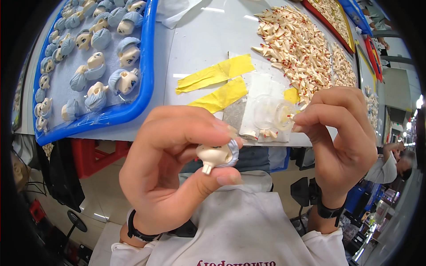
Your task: The person assembles small figurines by hand, picking up a base figure and attaching small white components to it. They repeatedly pick up a figure from a blue tray, attach parts, and place the finished figure back into the tray.
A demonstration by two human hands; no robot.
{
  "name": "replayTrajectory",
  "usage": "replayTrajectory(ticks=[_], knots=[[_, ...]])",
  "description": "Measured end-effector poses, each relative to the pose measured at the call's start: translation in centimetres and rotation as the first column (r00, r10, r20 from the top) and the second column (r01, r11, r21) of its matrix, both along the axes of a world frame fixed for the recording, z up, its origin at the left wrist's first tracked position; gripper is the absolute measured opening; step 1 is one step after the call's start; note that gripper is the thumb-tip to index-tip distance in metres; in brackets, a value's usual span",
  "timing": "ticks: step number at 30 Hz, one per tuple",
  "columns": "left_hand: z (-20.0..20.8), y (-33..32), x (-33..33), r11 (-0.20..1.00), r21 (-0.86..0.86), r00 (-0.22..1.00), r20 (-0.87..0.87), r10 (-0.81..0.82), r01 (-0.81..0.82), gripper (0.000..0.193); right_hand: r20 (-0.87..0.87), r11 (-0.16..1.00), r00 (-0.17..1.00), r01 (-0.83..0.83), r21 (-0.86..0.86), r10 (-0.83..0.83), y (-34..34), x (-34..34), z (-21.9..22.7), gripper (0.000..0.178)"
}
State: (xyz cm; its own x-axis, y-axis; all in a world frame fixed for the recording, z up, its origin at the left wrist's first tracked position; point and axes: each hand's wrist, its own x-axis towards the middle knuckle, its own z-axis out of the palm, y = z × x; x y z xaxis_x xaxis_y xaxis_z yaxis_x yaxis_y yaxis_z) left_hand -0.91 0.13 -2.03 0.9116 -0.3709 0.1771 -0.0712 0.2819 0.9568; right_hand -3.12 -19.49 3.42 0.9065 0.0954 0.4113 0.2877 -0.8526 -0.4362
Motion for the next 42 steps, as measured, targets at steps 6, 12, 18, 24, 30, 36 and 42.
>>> replayTrajectory(ticks=[6,12,18,24,30,36,42], knots=[[0.8,-0.8,-0.2,0.998,0.014,0.994,-0.083,0.067,-0.066,0.044,-0.049,0.999,0.999,0.026,0.029,-0.025,0.0,-0.2,0.2,0.018],[1.2,-1.7,-0.5,0.995,-0.058,0.980,-0.185,0.069,-0.081,0.048,-0.049,0.970,0.998,0.053,0.238,-0.042,0.0,-0.5,-0.3,0.015],[1.3,-2.1,-0.7,0.993,-0.093,0.968,-0.248,0.049,-0.074,0.050,-0.207,0.796,0.978,0.112,0.595,0.017,2.0,-2.0,0.7,0.014],[-0.2,-1.4,0.1,0.999,0.016,0.979,0.197,-0.054,0.052,0.046,-0.141,0.776,0.986,0.024,0.631,0.084,3.3,-2.2,0.1,0.015],[0.4,-0.7,-0.5,0.993,0.101,0.965,0.246,-0.088,0.065,0.042,-0.020,0.883,0.990,-0.117,0.454,0.142,2.6,-2.5,-0.5,0.015],[0.8,-1.3,-0.9,0.996,0.087,0.978,0.206,-0.037,0.019,0.043,-0.017,0.921,0.996,-0.078,0.381,0.092,2.4,-2.9,-0.4,0.018],[0.8,-1.5,-1.0,0.996,0.084,0.996,0.079,-0.045,0.038,0.048,-0.001,0.927,0.998,-0.060,0.371,0.065,2.5,-3.3,-1.0,0.016]])
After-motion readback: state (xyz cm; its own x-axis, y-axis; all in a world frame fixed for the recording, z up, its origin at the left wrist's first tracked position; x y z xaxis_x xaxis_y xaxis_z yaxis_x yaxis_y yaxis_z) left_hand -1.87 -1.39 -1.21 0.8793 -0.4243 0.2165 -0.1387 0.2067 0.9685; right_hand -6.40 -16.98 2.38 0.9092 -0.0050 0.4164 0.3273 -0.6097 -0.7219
